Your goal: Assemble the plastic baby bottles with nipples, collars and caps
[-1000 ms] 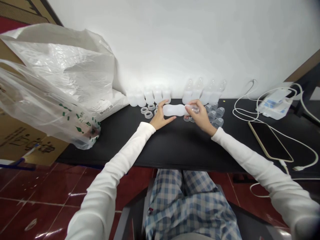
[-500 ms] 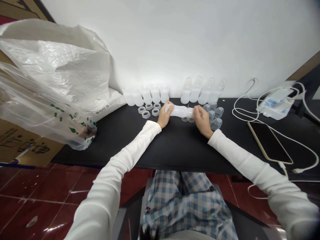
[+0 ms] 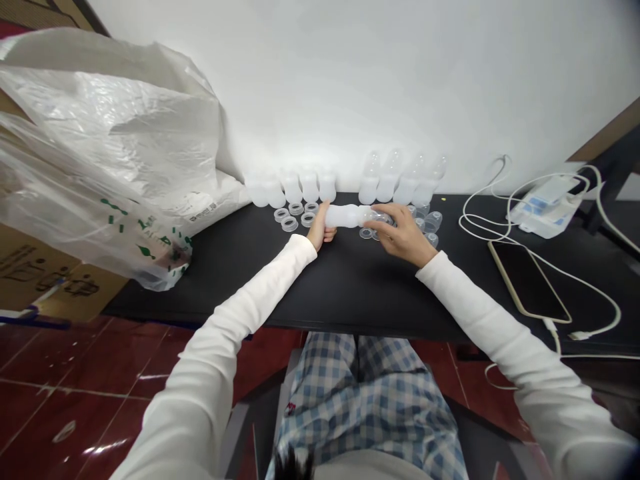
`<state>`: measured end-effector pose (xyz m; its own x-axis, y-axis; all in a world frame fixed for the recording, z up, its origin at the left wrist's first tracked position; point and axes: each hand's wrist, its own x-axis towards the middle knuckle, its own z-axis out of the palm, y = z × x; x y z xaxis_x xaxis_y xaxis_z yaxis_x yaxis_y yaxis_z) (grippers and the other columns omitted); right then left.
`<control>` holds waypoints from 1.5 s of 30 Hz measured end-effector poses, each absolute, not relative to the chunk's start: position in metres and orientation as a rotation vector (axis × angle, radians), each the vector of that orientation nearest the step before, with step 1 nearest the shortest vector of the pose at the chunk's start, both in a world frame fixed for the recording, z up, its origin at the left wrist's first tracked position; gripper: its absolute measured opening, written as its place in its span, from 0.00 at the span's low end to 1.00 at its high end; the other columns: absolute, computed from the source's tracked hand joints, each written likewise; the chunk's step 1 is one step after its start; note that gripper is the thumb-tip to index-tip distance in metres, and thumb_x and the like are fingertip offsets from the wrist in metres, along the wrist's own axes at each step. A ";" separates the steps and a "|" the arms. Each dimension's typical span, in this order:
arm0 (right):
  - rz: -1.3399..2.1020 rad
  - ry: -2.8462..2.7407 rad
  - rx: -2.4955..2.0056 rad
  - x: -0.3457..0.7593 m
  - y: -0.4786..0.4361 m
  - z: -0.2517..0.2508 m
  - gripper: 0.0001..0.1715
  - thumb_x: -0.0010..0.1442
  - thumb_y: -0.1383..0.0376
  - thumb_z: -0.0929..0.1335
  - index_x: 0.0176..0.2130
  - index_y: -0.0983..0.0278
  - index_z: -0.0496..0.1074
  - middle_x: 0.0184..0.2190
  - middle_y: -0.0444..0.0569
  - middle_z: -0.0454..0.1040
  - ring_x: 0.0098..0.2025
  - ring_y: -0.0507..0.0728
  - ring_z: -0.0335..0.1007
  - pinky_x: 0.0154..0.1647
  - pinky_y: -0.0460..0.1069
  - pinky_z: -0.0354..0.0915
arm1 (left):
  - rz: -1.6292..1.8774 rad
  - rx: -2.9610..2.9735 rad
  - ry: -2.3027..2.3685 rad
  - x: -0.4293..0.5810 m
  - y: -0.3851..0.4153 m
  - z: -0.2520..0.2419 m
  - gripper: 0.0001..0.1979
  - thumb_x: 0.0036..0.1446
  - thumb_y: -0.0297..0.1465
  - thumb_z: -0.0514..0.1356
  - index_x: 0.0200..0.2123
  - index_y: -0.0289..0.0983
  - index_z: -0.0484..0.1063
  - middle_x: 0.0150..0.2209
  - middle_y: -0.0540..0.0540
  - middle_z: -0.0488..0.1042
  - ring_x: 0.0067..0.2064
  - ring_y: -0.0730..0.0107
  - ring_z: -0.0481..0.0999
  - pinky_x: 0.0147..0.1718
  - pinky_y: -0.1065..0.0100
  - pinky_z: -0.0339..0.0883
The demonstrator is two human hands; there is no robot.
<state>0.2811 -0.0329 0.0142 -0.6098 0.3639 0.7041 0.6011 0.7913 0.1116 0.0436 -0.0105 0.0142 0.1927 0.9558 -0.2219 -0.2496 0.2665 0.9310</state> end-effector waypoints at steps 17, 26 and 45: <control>-0.036 -2.270 -0.806 0.273 -0.038 0.008 0.20 0.72 0.64 0.59 0.59 0.56 0.69 0.58 0.58 0.69 0.55 0.64 0.71 0.54 0.63 0.71 | 1.081 0.932 0.911 0.041 -0.009 0.008 0.30 0.70 0.54 0.46 0.22 0.39 0.58 0.13 0.58 0.46 0.14 0.82 0.45 0.13 0.76 0.44; -0.130 -2.095 -0.932 0.275 -0.038 0.007 0.26 0.71 0.49 0.62 0.57 0.64 0.63 0.52 0.63 0.73 0.50 0.67 0.73 0.50 0.64 0.68 | 1.086 0.980 0.853 0.041 -0.010 0.005 0.31 0.72 0.50 0.42 0.22 0.38 0.60 0.13 0.57 0.48 0.13 0.81 0.46 0.13 0.75 0.46; -0.093 -2.219 -0.785 0.262 -0.048 -0.003 0.21 0.69 0.72 0.58 0.57 0.58 0.65 0.63 0.61 0.62 0.51 0.60 0.71 0.54 0.63 0.70 | 1.129 0.833 0.837 0.038 -0.006 0.006 0.31 0.67 0.57 0.46 0.25 0.39 0.64 0.13 0.57 0.49 0.13 0.81 0.47 0.13 0.75 0.46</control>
<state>0.2617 -0.0479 -0.0027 -0.5175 0.5077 0.6888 0.5638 0.8078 -0.1718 0.0380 -0.0058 0.0056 0.2130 0.9674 -0.1368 -0.4117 0.2158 0.8854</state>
